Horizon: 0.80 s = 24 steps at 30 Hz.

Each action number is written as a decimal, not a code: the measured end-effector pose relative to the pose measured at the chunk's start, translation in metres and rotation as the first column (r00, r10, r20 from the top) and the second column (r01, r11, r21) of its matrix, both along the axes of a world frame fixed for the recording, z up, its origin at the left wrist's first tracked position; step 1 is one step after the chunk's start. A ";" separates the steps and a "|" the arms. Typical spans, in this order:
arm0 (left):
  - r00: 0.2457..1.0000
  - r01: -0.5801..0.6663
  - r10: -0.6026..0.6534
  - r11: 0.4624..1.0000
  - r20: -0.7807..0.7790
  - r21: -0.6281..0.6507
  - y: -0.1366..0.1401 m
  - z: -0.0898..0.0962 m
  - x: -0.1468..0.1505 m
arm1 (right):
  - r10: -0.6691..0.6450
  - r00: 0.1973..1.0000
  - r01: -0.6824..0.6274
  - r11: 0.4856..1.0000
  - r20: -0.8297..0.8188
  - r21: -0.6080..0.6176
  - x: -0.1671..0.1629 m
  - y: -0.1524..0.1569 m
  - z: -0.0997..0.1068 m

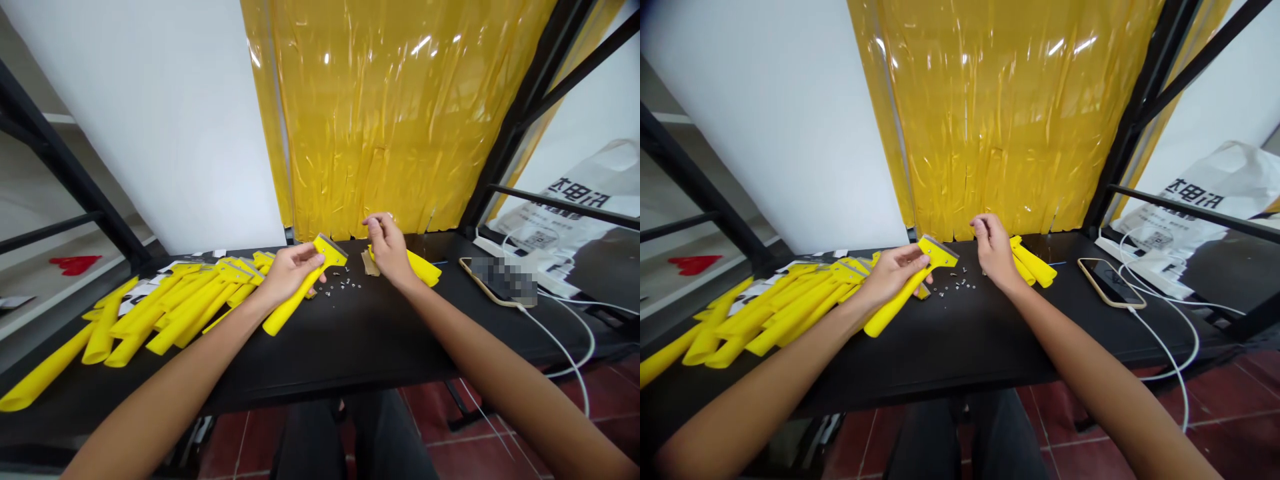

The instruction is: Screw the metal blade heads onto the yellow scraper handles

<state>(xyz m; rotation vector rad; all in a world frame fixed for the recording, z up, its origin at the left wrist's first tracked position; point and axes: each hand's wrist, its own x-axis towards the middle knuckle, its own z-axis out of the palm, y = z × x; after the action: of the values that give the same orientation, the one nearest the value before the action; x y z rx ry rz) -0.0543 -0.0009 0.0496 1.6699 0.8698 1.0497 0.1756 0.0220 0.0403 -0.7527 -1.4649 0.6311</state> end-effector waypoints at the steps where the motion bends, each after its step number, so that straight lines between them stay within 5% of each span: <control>1: 0.997 -0.025 0.029 0.998 -0.065 0.065 0.001 -0.002 -0.001 | -0.040 0.997 0.037 0.999 0.063 0.035 0.000 0.002 -0.001; 4: 0.967 -0.004 0.079 0.956 -0.242 0.295 0.000 -0.007 0.000 | -0.088 0.966 0.064 0.993 0.244 0.102 0.001 0.003 0.000; 8: 0.879 0.177 0.087 0.854 -0.468 0.490 -0.005 -0.012 0.000 | 0.209 0.831 -0.214 0.976 0.515 -0.051 0.010 0.000 -0.001; 11: 0.780 0.250 0.137 0.826 -0.610 0.506 -0.006 -0.019 -0.002 | 0.313 0.672 -0.298 0.944 0.672 -0.142 0.016 0.002 -0.010; 15: 0.671 0.325 0.179 0.801 -0.719 0.502 0.000 -0.030 -0.003 | 0.262 0.561 -0.256 0.957 0.786 -0.137 0.016 0.011 -0.028; 24: 0.645 0.312 0.293 0.743 -0.706 0.593 0.009 -0.038 -0.004 | 0.188 0.503 -0.224 0.971 0.843 -0.083 0.016 0.014 -0.030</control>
<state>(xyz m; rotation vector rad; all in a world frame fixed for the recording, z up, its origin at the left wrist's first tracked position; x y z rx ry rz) -0.0579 0.0082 0.0113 2.8894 1.0589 0.6106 0.1915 0.0358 0.0106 -0.9188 -2.5183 0.3984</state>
